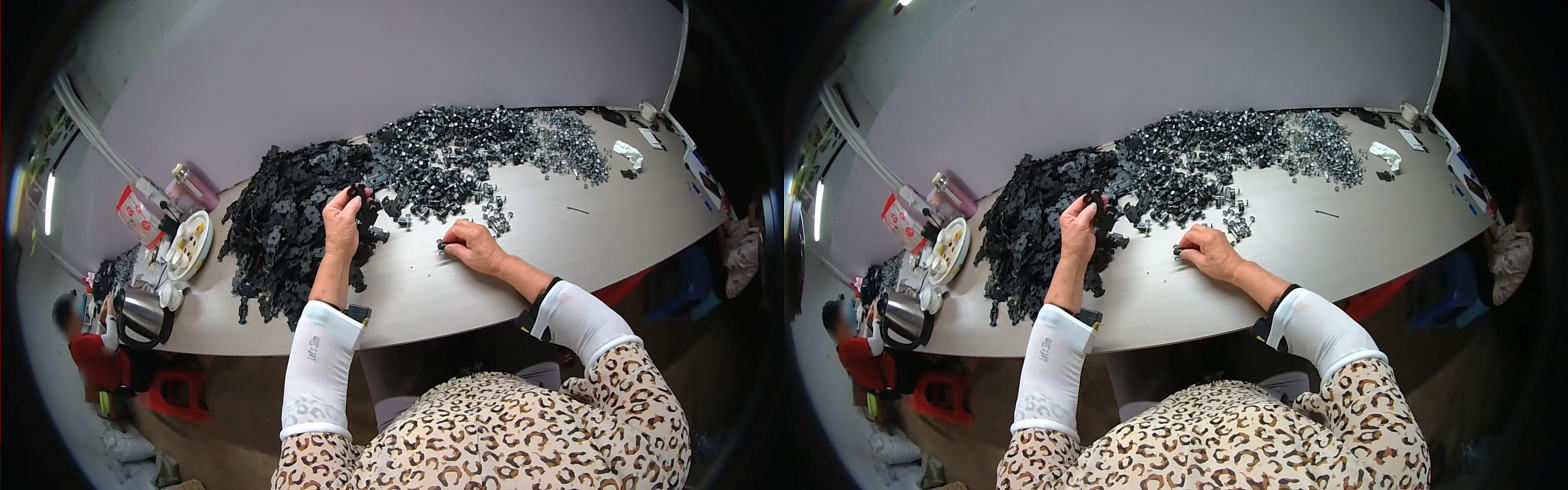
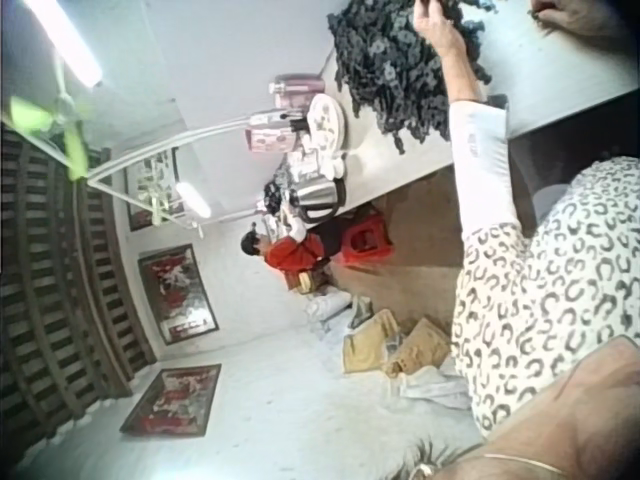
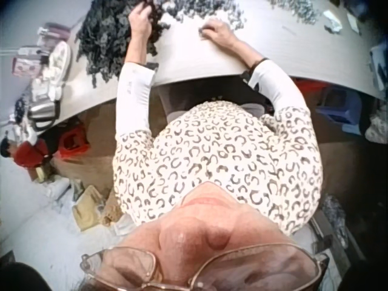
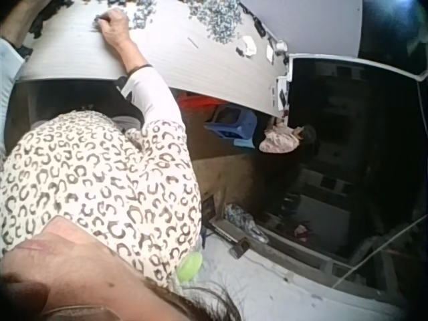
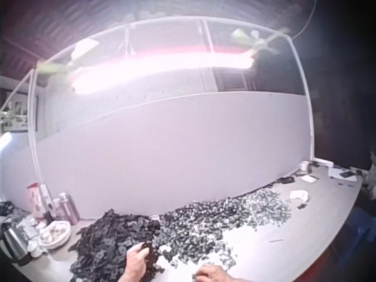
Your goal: The person is assembling small black plastic components by snapping metal clips or springs into them.
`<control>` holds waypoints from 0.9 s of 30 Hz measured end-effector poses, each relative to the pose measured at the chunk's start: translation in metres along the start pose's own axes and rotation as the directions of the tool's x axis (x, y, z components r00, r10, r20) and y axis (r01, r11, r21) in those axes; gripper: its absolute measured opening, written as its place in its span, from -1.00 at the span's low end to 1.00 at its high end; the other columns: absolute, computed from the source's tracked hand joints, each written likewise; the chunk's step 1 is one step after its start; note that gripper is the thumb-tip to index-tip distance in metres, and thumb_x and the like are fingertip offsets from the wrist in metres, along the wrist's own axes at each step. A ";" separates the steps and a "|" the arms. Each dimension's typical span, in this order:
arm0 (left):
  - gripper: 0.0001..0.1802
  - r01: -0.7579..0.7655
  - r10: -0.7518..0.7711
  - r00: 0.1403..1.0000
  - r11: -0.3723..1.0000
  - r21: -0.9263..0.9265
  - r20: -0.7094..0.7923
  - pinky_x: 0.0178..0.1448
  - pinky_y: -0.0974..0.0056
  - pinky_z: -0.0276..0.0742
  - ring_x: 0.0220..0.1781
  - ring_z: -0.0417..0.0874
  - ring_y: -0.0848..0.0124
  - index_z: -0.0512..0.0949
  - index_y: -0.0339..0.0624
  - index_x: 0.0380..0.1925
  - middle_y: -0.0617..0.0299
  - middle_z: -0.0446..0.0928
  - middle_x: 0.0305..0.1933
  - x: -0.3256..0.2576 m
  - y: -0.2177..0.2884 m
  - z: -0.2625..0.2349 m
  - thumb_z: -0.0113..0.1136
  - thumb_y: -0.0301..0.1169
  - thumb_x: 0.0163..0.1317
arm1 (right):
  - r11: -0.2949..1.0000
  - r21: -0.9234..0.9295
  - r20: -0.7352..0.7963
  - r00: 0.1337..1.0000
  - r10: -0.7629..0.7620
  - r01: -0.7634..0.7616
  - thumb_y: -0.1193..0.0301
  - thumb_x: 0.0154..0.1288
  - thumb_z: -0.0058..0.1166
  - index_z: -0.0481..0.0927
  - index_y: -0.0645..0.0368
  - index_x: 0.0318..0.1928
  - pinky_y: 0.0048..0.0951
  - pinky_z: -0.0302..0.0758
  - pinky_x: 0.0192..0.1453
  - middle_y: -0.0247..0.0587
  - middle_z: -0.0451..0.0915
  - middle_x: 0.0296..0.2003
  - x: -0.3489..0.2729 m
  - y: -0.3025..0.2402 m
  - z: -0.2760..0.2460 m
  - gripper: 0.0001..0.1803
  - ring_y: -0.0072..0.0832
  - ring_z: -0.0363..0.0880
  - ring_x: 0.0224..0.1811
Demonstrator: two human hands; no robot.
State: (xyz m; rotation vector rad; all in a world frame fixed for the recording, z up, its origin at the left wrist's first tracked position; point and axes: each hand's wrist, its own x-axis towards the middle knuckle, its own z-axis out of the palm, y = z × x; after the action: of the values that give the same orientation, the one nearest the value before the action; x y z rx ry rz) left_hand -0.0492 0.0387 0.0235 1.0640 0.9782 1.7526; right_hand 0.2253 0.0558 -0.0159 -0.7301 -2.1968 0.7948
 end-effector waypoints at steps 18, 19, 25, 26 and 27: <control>-0.52 0.354 -0.316 0.924 0.920 -0.170 0.215 -0.34 0.33 0.51 -0.37 0.55 0.47 0.23 -0.24 0.22 0.20 0.51 -0.31 -0.006 0.011 0.008 0.02 -0.50 0.30 | 0.911 0.310 0.068 0.962 0.265 -0.272 0.49 0.14 0.12 0.58 0.29 -0.31 -0.57 0.48 -0.39 -0.28 0.55 -0.47 0.014 -0.010 -0.014 -0.87 -0.60 0.53 -0.48; -0.48 0.437 -0.365 0.875 0.878 -0.195 0.318 -0.36 0.33 0.51 -0.38 0.54 0.47 0.20 -0.25 0.24 0.19 0.49 -0.29 -0.010 0.016 0.018 0.03 -0.51 0.28 | 0.808 0.445 0.138 0.921 0.364 -0.386 0.49 0.17 0.10 0.57 0.31 -0.29 -0.60 0.46 -0.44 -0.29 0.56 -0.48 0.018 -0.019 -0.022 -0.86 -0.63 0.53 -0.50; -0.16 0.619 -0.479 0.699 0.777 -0.115 0.531 -0.57 0.41 0.23 -0.53 0.41 0.46 0.01 -0.08 0.35 0.25 0.39 -0.44 -0.036 0.005 0.046 0.22 -0.57 0.10 | 0.813 0.509 0.087 0.956 0.280 -0.284 0.38 0.15 0.15 0.62 0.23 -0.24 -0.65 0.38 -0.50 -0.40 0.58 -0.48 0.041 -0.047 -0.035 -0.79 -0.72 0.48 -0.46; -0.11 0.600 -0.490 0.701 0.798 -0.058 0.518 -0.61 0.41 0.21 -0.58 0.41 0.47 -0.08 -0.12 0.36 0.25 0.40 -0.45 -0.038 0.003 0.051 0.20 -0.60 0.09 | 0.795 0.532 0.102 0.954 0.282 -0.291 0.37 0.14 0.15 0.64 0.22 -0.26 -0.64 0.38 -0.50 -0.42 0.58 -0.48 0.042 -0.048 -0.032 -0.80 -0.73 0.46 -0.48; -0.05 0.579 -0.500 0.705 0.815 -0.001 0.504 -0.66 0.42 0.18 -0.64 0.40 0.48 -0.17 -0.15 0.38 0.25 0.41 -0.46 -0.039 0.002 0.055 0.18 -0.63 0.08 | 0.793 0.507 0.146 0.940 0.307 -0.338 0.44 0.14 0.15 0.64 0.26 -0.27 -0.64 0.40 -0.46 -0.37 0.58 -0.48 0.040 -0.053 -0.034 -0.83 -0.71 0.46 -0.47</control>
State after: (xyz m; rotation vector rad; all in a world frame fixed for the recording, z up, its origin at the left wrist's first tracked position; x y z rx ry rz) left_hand 0.0119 0.0123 0.0336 0.9191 0.7135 0.9836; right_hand 0.2118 0.0595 0.0574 -0.8086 -1.7779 1.5357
